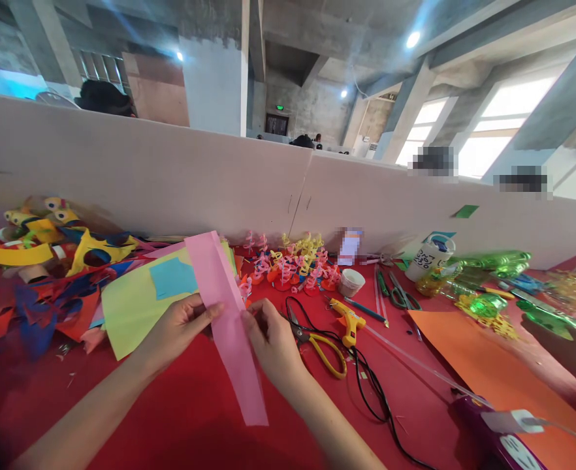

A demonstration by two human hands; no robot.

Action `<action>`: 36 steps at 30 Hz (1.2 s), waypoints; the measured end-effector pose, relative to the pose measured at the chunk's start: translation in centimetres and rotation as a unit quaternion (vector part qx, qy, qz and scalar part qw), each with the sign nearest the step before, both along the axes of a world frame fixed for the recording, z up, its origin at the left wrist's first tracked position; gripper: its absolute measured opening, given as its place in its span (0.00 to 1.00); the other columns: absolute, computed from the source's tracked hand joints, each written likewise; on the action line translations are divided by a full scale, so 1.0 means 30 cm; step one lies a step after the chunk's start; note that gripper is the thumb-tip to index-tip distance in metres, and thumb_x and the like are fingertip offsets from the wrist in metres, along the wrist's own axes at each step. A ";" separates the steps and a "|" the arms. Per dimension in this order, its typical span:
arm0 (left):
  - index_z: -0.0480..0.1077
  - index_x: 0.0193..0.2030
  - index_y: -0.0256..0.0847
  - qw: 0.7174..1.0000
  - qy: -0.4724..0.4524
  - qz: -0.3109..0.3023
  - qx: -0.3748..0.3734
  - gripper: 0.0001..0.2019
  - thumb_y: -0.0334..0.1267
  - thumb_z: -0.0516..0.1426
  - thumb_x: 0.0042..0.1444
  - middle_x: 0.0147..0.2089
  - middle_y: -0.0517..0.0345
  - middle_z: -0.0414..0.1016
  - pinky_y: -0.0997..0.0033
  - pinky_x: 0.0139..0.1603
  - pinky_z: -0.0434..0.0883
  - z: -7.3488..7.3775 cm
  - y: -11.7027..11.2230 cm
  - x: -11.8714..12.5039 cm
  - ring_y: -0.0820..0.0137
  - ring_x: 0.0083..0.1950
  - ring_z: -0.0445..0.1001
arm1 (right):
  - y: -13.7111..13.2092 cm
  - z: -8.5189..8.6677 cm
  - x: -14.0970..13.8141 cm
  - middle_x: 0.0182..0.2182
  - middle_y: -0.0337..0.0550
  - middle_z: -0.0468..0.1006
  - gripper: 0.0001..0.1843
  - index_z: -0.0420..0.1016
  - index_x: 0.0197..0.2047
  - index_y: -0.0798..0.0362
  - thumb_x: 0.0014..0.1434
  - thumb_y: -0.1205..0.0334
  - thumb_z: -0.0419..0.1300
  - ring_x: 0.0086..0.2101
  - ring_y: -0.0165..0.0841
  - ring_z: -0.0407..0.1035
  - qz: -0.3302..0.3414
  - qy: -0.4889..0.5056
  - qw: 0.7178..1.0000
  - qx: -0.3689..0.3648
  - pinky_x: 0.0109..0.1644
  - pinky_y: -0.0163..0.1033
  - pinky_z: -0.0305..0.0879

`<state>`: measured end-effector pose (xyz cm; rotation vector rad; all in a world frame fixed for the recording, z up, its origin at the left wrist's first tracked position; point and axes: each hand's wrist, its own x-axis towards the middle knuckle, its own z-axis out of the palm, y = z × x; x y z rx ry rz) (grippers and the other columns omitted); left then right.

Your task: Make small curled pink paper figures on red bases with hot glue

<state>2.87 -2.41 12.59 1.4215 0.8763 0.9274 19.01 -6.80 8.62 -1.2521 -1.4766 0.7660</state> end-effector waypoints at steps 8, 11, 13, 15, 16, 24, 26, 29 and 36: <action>0.69 0.26 0.39 0.998 0.010 0.050 0.036 0.12 0.47 0.61 0.46 0.22 0.63 0.70 0.73 0.25 0.67 -0.002 0.000 -0.008 0.71 0.23 0.68 | -0.004 -0.004 -0.011 0.21 0.33 0.60 0.14 0.58 0.28 0.51 0.61 0.53 0.49 0.23 0.28 0.56 -0.024 -0.029 0.999 0.009 0.26 0.32 0.52; 0.70 0.26 0.38 0.999 0.030 0.033 0.019 0.13 0.46 0.63 0.44 0.22 0.61 0.71 0.73 0.24 0.66 -0.013 -0.009 0.001 0.71 0.23 0.68 | -0.008 -0.003 -0.010 0.21 0.33 0.60 0.12 0.59 0.29 0.51 0.62 0.54 0.49 0.23 0.28 0.56 -0.020 -0.039 0.999 0.014 0.26 0.32 0.52; 0.69 0.25 0.38 0.997 0.049 0.051 0.025 0.13 0.47 0.62 0.45 0.21 0.62 0.71 0.73 0.24 0.65 -0.016 -0.013 0.004 0.71 0.22 0.68 | -0.009 -0.002 -0.011 0.21 0.33 0.59 0.13 0.60 0.30 0.51 0.62 0.53 0.48 0.23 0.27 0.55 -0.006 -0.029 1.000 0.007 0.25 0.32 0.51; 0.69 0.25 0.38 0.995 0.050 0.081 0.033 0.13 0.47 0.62 0.46 0.20 0.62 0.70 0.74 0.24 0.65 -0.016 -0.011 0.001 0.71 0.22 0.67 | -0.009 0.000 -0.013 0.21 0.33 0.58 0.15 0.60 0.29 0.52 0.62 0.52 0.47 0.22 0.27 0.54 0.014 -0.018 1.000 -0.011 0.24 0.32 0.50; 0.69 0.26 0.38 0.994 0.045 0.097 0.033 0.13 0.47 0.62 0.46 0.21 0.62 0.70 0.74 0.24 0.65 -0.016 -0.008 -0.003 0.71 0.23 0.67 | -0.008 0.000 -0.014 0.20 0.33 0.58 0.16 0.60 0.28 0.52 0.62 0.51 0.47 0.22 0.27 0.54 0.023 -0.017 0.999 -0.020 0.24 0.32 0.50; 0.73 0.33 0.38 0.983 -0.015 0.177 0.052 0.15 0.48 0.62 0.45 0.29 0.57 0.76 0.72 0.31 0.67 -0.034 0.029 -0.028 0.67 0.31 0.72 | -0.007 -0.015 -0.025 0.21 0.33 0.59 0.15 0.61 0.29 0.53 0.62 0.52 0.48 0.22 0.26 0.55 0.028 -0.037 0.999 -0.008 0.25 0.30 0.51; 0.74 0.32 0.37 0.979 -0.008 0.196 0.060 0.15 0.48 0.63 0.45 0.28 0.58 0.76 0.72 0.29 0.67 -0.035 0.029 -0.027 0.67 0.30 0.72 | -0.009 -0.025 -0.030 0.20 0.33 0.60 0.16 0.61 0.28 0.52 0.62 0.51 0.48 0.21 0.26 0.56 0.007 -0.059 0.998 -0.001 0.24 0.30 0.51; 0.74 0.29 0.37 0.974 0.024 0.213 0.078 0.15 0.48 0.63 0.44 0.25 0.58 0.76 0.73 0.27 0.66 -0.032 0.027 -0.028 0.67 0.28 0.71 | -0.009 -0.037 -0.040 0.20 0.34 0.63 0.15 0.63 0.30 0.53 0.63 0.52 0.47 0.21 0.28 0.60 -0.041 -0.130 0.990 0.022 0.25 0.30 0.52; 0.75 0.33 0.38 0.972 -0.005 0.220 0.084 0.13 0.46 0.63 0.45 0.31 0.56 0.79 0.72 0.32 0.68 -0.038 0.057 -0.057 0.66 0.33 0.73 | 0.006 0.012 0.098 0.26 0.47 0.77 0.19 0.72 0.32 0.54 0.64 0.58 0.44 0.28 0.35 0.72 -0.034 -0.441 0.888 -0.125 0.28 0.34 0.54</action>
